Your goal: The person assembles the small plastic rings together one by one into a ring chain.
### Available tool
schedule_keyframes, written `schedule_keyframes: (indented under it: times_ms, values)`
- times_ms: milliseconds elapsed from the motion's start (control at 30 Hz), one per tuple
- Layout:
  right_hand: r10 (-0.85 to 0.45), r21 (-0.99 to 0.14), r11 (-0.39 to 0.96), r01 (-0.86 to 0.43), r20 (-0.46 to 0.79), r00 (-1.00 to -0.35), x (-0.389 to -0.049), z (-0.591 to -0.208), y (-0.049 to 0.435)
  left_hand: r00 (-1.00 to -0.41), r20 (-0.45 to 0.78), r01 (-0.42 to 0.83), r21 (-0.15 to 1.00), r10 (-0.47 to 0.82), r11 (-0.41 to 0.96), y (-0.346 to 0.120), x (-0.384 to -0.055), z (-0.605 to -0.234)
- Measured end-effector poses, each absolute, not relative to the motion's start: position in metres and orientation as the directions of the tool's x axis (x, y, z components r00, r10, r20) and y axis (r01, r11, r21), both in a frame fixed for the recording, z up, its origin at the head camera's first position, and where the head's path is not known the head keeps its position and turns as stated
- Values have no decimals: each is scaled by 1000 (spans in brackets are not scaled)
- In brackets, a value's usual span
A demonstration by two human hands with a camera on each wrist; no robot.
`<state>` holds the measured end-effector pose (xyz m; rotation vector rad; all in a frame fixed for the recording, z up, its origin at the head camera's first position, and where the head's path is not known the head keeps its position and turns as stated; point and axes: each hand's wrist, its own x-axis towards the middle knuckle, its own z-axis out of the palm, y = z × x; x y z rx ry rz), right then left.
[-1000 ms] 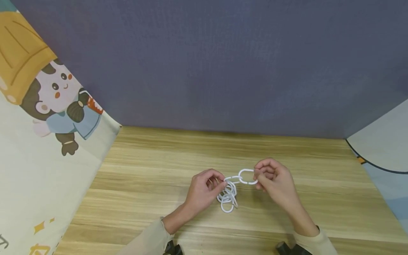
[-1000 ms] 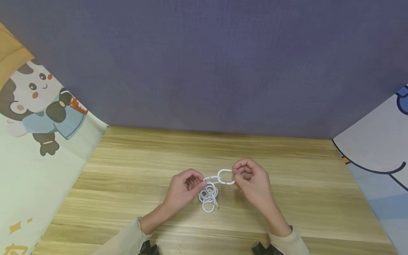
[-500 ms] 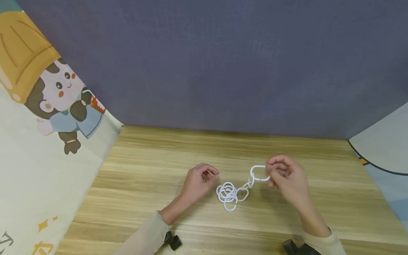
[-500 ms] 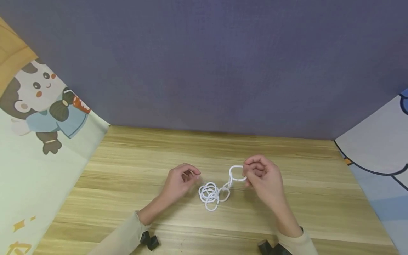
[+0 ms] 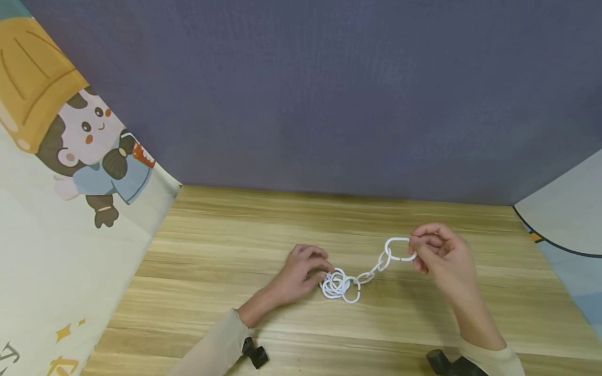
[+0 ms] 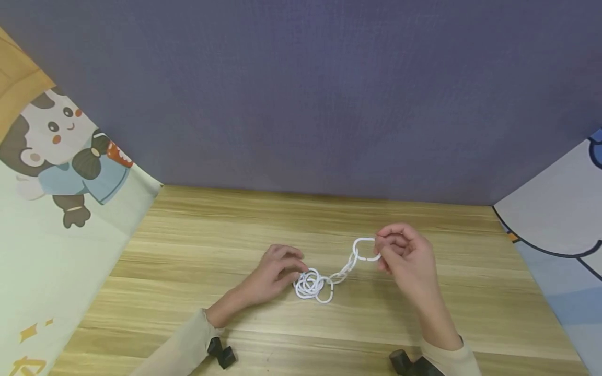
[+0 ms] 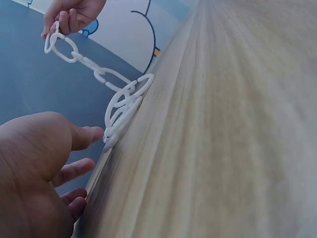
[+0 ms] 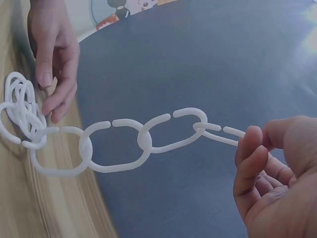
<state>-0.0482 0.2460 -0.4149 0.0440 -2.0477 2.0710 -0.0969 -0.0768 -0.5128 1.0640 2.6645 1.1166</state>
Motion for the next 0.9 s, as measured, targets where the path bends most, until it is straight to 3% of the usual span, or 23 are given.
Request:
schedule_keyframes:
  times_ms: [200,367,600,900]
  values:
    - [156,-980,-44,-193,185,-970,-49,-414,253,-772,172,560,641,612,525,-78,-95,-516]
    - [187,-974,-72,-213,197,-962,-50,-413,260,-834,226,520,626,503,581,-81,-94,-519]
    - [226,-972,-82,-222,199,-954,-50,-414,273,-858,299,512,574,418,639,-87,-95,-519]
    - [238,-970,-56,-237,218,-946,-50,-410,280,-915,318,389,530,249,753,-96,-100,-520]
